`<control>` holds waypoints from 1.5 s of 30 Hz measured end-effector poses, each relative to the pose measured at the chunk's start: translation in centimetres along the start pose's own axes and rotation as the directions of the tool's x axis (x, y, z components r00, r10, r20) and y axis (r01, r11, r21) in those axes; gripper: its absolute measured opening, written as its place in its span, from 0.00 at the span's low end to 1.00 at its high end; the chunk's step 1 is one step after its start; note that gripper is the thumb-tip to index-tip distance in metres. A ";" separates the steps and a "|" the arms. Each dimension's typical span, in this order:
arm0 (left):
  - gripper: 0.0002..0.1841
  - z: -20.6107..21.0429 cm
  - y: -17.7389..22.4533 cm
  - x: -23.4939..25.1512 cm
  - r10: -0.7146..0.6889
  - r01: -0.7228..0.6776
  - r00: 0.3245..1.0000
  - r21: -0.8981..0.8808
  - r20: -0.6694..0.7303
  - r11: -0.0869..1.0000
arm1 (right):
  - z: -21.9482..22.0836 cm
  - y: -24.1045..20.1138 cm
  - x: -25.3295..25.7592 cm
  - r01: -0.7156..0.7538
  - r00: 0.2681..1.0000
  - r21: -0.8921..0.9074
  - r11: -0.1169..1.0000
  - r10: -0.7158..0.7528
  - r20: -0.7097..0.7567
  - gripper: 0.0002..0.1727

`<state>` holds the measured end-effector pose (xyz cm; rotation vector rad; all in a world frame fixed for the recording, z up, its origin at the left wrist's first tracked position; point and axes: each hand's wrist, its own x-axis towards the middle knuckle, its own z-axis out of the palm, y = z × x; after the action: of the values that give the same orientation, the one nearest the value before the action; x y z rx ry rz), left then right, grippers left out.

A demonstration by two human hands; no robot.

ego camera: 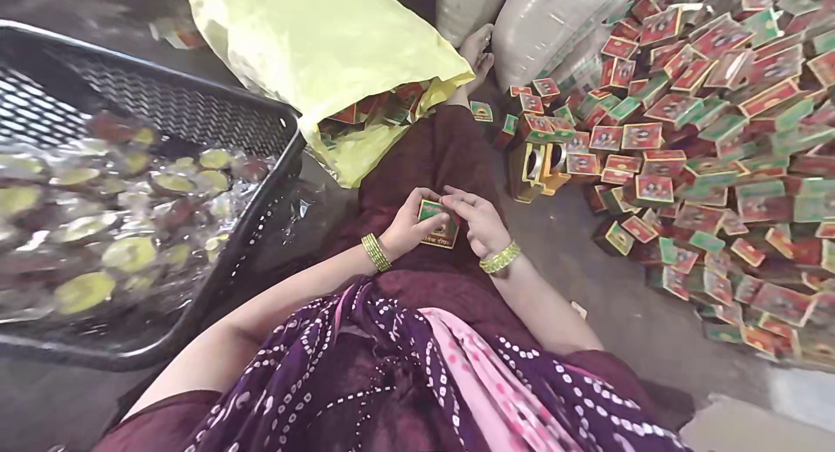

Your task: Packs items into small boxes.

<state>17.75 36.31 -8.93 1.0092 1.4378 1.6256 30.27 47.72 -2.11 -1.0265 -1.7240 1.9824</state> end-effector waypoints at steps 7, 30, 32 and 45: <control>0.35 0.0 -0.4 -0.3 0.103 -0.104 0.995 0.048 0.017 0.993 | 0.7 0.5 0.9 -0.069 0.987 -0.023 0.997 0.065 -0.149 0.17; 0.42 -0.7 -1.5 0.1 -0.010 0.013 0.997 -0.036 0.077 0.999 | -27.6 -6.0 -6.9 0.234 0.373 -0.448 0.863 -0.505 -0.779 0.31; 0.40 -0.6 -1.3 0.2 -0.001 0.004 0.997 -0.042 0.083 0.999 | -28.4 -0.1 -7.6 -0.185 0.517 -0.540 0.821 -0.386 -0.764 0.36; 0.34 -0.1 -0.5 0.0 0.011 -0.017 0.994 0.058 0.113 0.998 | -22.2 22.2 -8.3 -0.611 0.647 -0.593 0.524 -0.101 -0.756 0.60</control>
<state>17.67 36.28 -9.49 1.1287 1.4129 1.5191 56.00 53.42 -21.04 -2.1570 -2.0051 0.4556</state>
